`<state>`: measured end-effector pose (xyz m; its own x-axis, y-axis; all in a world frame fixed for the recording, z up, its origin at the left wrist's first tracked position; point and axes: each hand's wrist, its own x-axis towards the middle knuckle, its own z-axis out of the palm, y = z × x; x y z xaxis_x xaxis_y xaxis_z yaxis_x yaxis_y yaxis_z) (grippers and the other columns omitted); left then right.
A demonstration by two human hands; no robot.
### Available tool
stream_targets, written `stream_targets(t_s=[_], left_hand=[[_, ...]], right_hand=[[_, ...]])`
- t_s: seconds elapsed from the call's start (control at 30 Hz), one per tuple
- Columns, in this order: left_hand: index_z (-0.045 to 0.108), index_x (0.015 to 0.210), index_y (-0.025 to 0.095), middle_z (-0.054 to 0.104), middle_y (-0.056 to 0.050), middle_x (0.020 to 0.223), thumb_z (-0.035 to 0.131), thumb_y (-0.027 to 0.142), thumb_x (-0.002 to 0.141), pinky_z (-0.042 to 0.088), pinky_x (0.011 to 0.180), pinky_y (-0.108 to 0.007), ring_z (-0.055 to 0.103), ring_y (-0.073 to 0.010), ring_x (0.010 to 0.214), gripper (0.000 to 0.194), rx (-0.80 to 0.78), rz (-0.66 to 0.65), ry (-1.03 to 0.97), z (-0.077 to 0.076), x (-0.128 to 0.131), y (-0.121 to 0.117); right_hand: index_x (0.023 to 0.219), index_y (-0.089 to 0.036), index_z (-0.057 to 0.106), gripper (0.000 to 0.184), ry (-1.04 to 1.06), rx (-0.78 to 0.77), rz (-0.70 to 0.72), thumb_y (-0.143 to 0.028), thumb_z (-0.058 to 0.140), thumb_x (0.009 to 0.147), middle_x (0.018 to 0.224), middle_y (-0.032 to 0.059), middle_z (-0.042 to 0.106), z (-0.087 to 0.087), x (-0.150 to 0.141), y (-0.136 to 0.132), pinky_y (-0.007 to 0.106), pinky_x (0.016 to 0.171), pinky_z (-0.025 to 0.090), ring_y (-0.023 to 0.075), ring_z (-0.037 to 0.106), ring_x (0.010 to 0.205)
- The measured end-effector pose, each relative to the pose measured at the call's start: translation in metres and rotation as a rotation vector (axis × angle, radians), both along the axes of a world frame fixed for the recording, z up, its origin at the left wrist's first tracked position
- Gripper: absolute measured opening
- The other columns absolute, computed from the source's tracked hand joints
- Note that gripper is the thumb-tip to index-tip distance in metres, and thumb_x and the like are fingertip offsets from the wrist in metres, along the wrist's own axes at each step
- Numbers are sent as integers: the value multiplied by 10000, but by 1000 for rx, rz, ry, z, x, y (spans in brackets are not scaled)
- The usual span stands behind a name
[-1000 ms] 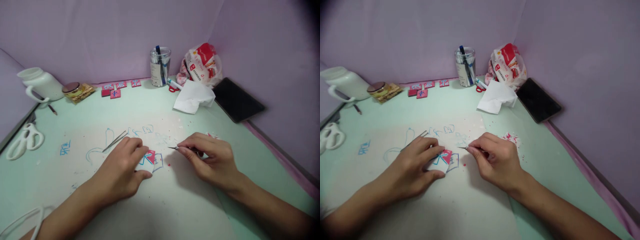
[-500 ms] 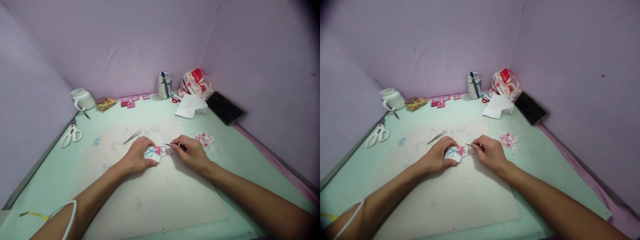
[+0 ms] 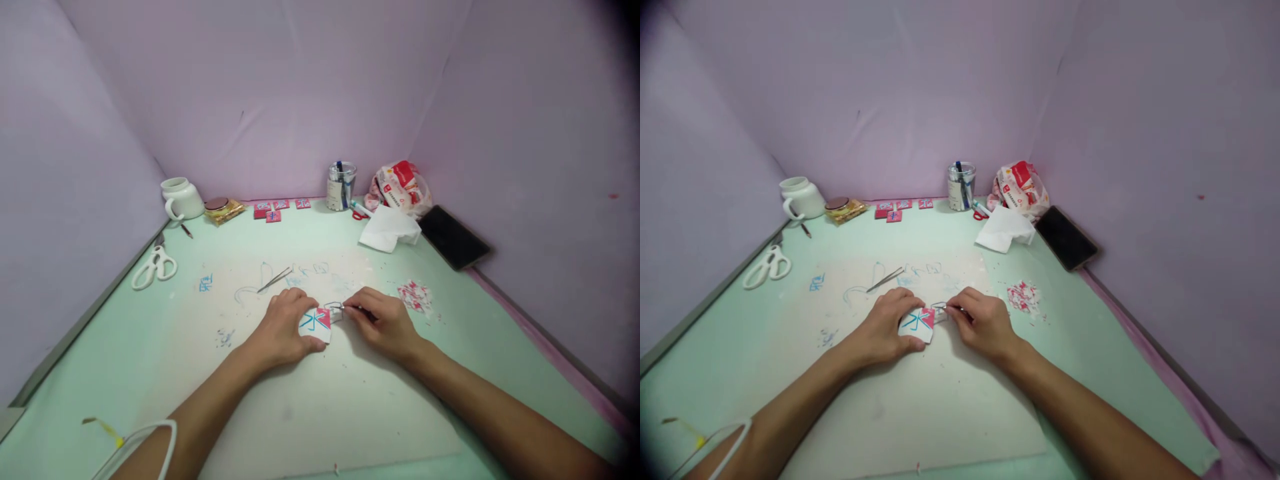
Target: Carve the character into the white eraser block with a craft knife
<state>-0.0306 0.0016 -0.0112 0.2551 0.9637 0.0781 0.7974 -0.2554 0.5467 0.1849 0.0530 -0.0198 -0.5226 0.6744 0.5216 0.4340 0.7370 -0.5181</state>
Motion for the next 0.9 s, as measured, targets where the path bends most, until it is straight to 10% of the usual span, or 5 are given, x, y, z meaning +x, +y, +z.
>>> stream_targets(t_s=[0.9], left_hand=[[557, 1099, 201, 513, -68, 1091, 719, 207, 698, 333, 924, -441, 460, -249, 1009, 432, -170, -171, -99, 16, -7, -3]], right_hand=[[890, -177, 628, 124, -95, -18, 25, -101, 581, 805, 746, 16, 652, 3, -3, -20, 225, 519, 420, 111, 581, 604]])
